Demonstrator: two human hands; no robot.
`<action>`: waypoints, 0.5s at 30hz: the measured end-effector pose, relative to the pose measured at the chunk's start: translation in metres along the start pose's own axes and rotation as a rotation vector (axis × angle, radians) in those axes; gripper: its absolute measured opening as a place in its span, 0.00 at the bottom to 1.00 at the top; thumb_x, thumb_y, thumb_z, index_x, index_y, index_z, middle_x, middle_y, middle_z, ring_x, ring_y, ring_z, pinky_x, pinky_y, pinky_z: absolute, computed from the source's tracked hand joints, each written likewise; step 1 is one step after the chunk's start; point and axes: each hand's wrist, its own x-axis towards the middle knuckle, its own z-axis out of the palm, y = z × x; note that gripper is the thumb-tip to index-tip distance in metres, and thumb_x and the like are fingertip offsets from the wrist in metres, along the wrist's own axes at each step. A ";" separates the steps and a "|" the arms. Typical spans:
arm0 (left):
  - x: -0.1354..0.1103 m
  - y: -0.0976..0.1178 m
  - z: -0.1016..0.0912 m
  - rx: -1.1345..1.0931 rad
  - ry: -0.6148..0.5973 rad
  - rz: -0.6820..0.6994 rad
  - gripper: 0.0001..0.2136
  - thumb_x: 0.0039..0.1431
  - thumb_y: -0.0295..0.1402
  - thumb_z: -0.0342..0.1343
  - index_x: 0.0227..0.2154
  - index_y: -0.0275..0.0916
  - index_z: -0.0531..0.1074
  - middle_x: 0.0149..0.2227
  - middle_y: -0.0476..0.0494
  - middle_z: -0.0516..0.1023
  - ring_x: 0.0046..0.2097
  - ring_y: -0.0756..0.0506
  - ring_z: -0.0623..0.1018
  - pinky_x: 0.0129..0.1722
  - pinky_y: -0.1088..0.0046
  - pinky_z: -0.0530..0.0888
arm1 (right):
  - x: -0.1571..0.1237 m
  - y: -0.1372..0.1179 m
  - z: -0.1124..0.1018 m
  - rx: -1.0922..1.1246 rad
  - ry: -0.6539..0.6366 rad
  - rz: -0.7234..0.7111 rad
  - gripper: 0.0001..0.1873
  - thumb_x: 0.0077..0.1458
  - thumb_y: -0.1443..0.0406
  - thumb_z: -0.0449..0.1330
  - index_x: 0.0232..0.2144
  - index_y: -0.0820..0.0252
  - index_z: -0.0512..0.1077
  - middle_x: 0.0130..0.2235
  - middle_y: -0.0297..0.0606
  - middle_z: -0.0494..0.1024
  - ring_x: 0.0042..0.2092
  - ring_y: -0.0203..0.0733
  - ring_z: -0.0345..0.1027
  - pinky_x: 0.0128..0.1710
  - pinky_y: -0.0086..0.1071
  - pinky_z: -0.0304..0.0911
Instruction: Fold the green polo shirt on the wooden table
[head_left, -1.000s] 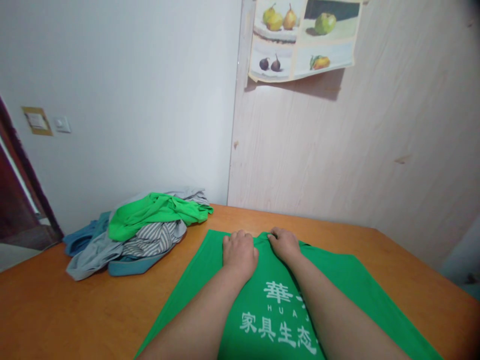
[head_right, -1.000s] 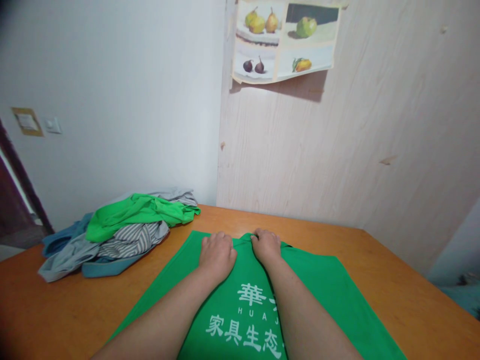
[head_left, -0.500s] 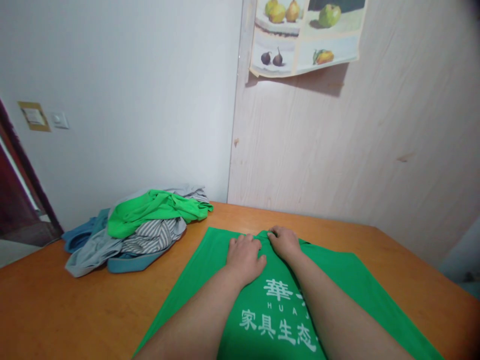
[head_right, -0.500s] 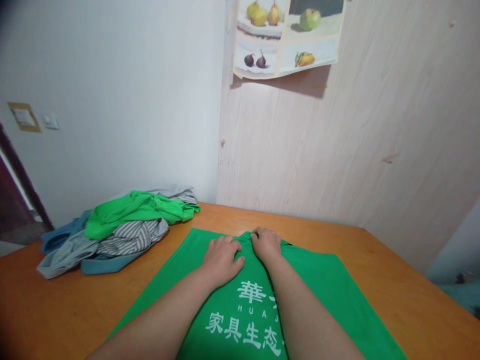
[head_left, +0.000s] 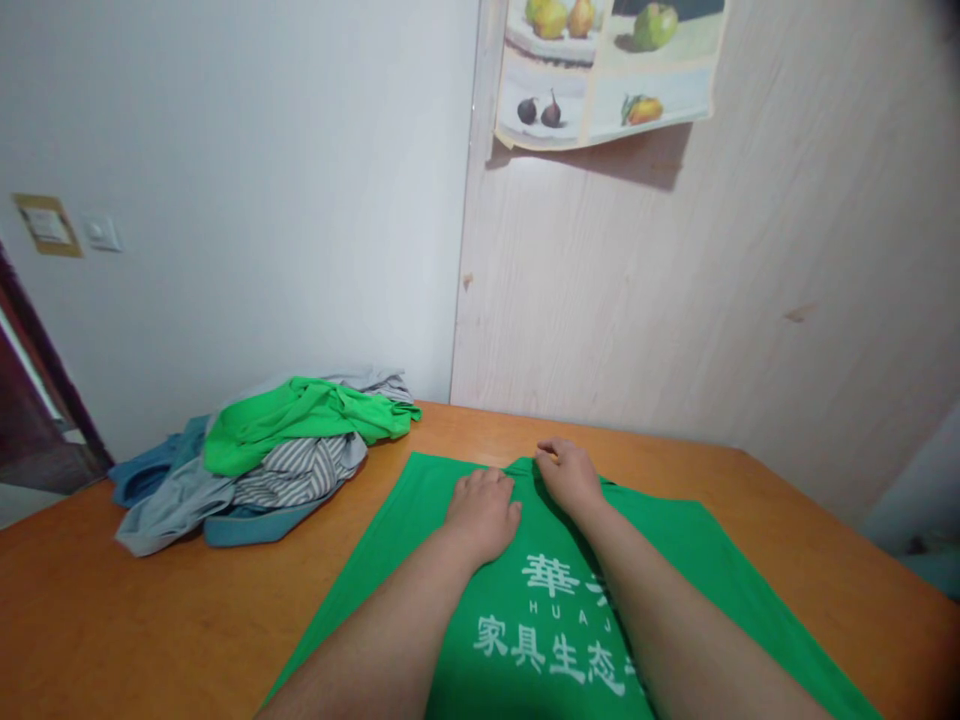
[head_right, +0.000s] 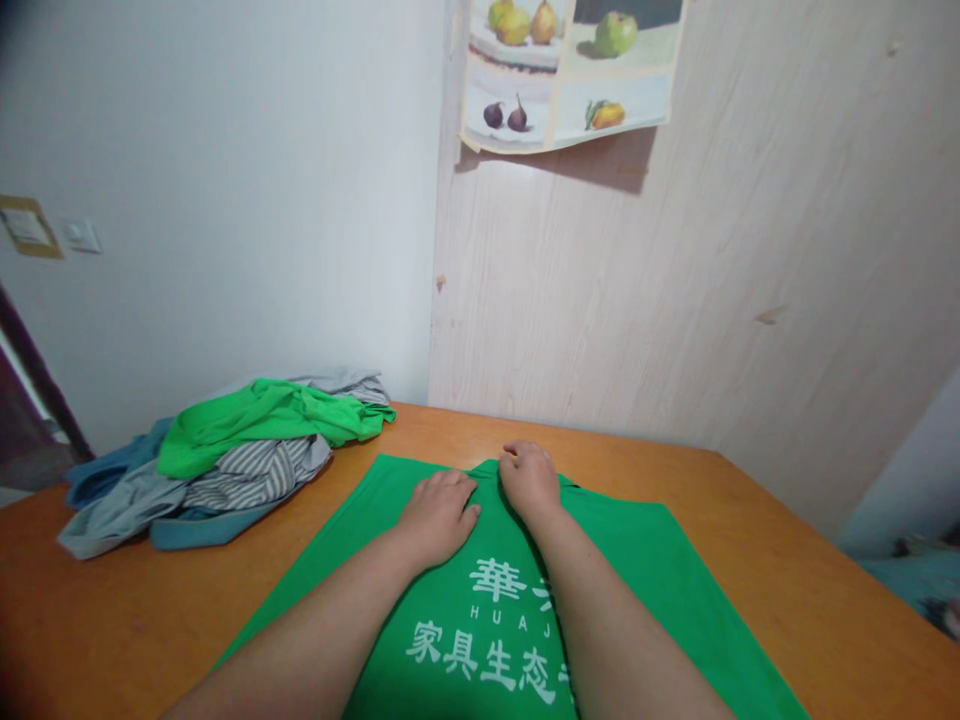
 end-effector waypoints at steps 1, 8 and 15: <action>0.000 0.000 0.000 0.005 -0.004 -0.001 0.16 0.64 0.40 0.46 0.50 0.42 0.70 0.52 0.39 0.71 0.54 0.37 0.69 0.52 0.57 0.65 | 0.000 -0.003 -0.003 0.017 0.009 -0.003 0.15 0.59 0.60 0.52 0.39 0.58 0.76 0.44 0.44 0.78 0.48 0.46 0.68 0.48 0.35 0.58; 0.000 -0.001 -0.002 -0.001 0.029 -0.006 0.16 0.63 0.41 0.47 0.48 0.42 0.71 0.51 0.39 0.72 0.54 0.37 0.69 0.52 0.57 0.66 | -0.004 -0.010 -0.002 0.233 -0.146 -0.064 0.12 0.54 0.60 0.54 0.24 0.58 0.73 0.28 0.36 0.76 0.34 0.40 0.67 0.34 0.30 0.57; 0.000 -0.001 0.002 -0.033 0.034 0.042 0.21 0.64 0.45 0.44 0.56 0.45 0.67 0.63 0.43 0.63 0.63 0.37 0.61 0.62 0.51 0.57 | 0.000 0.002 0.007 0.488 -0.231 0.091 0.12 0.52 0.58 0.54 0.28 0.59 0.73 0.28 0.37 0.77 0.30 0.38 0.69 0.31 0.29 0.62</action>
